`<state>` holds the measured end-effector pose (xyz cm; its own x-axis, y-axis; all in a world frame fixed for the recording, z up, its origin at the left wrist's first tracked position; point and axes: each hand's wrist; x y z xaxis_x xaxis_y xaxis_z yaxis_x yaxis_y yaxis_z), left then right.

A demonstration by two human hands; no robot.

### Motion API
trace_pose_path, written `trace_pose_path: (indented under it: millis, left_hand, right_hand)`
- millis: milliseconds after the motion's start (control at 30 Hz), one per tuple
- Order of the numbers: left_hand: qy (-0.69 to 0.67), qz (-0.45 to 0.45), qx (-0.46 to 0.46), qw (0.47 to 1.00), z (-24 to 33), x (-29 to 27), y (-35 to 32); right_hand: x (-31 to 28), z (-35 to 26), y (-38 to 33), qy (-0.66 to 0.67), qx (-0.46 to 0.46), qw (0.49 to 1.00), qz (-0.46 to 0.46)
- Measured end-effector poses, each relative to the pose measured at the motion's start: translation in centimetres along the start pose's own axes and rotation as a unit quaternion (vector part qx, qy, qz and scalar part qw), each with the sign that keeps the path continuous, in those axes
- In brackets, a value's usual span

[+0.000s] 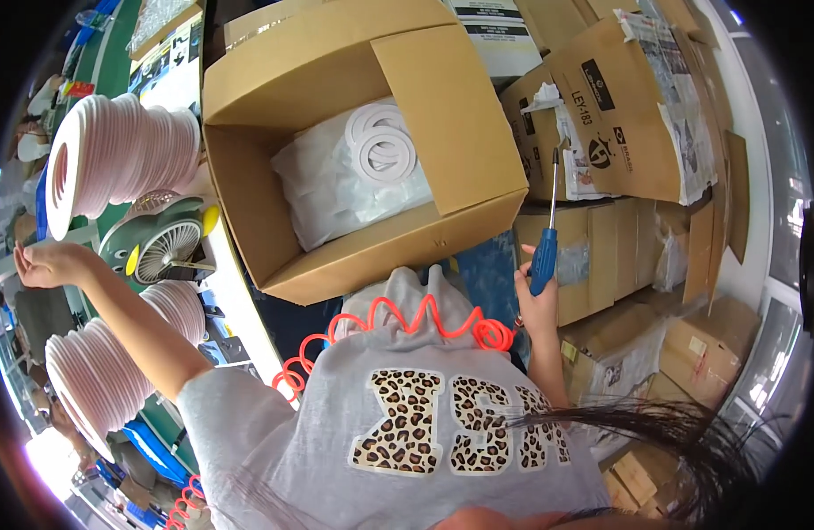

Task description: Cleaning white circular light fixture components with an air duster gun and packing them into a cardboard box.

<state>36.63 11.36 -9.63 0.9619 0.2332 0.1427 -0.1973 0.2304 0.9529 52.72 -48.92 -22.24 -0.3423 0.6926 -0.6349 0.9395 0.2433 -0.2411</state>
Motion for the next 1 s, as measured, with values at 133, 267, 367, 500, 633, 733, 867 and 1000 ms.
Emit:
trace_pose_path:
  millis: [133,267,367,500,633,733,867,1000]
  left_hand:
    - [-0.251,-0.128,-0.196,0.939,13.6,5.1,-9.1]
    - [-0.217,-0.497,-0.275,0.794,19.0,8.3,-21.3]
    - [-0.167,-0.685,-0.294,0.645,17.8,8.1,-34.6]
    - [-0.105,-0.890,-0.114,0.429,15.3,6.3,-50.9]
    - [-0.023,-0.940,-0.029,0.340,16.6,6.4,-57.5]
    - [0.007,-0.930,0.020,0.368,13.1,5.5,-61.7]
    - [-0.007,-0.857,0.105,0.505,12.6,5.6,-66.1]
    - [-0.027,-0.810,0.244,0.533,9.9,4.2,-69.0]
  right_hand:
    - [0.3,1.3,0.7,0.014,0.021,1.000,0.001]
    - [0.2,1.7,1.1,0.005,0.043,0.999,-0.007]
    - [0.5,0.0,0.9,0.013,0.062,0.998,-0.010]
    - [0.9,1.6,0.5,-0.005,0.096,0.995,0.007]
    - [2.7,6.2,-1.7,-0.027,0.147,0.988,0.036]
    - [5.0,6.6,-2.6,-0.010,0.203,0.979,0.022]
    - [6.6,7.3,-2.9,-0.036,0.222,0.974,0.008]
    - [7.3,7.3,-2.2,-0.030,0.244,0.969,-0.005]
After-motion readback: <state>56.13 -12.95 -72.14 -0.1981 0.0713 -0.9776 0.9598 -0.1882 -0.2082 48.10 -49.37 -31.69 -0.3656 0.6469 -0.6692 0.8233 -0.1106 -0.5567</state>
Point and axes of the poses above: each hand's wrist, its own y-axis towards the middle knuckle, its own x-axis out of the palm, z = x × y, and after that the axes turned 11 degrees about -y, right-handed
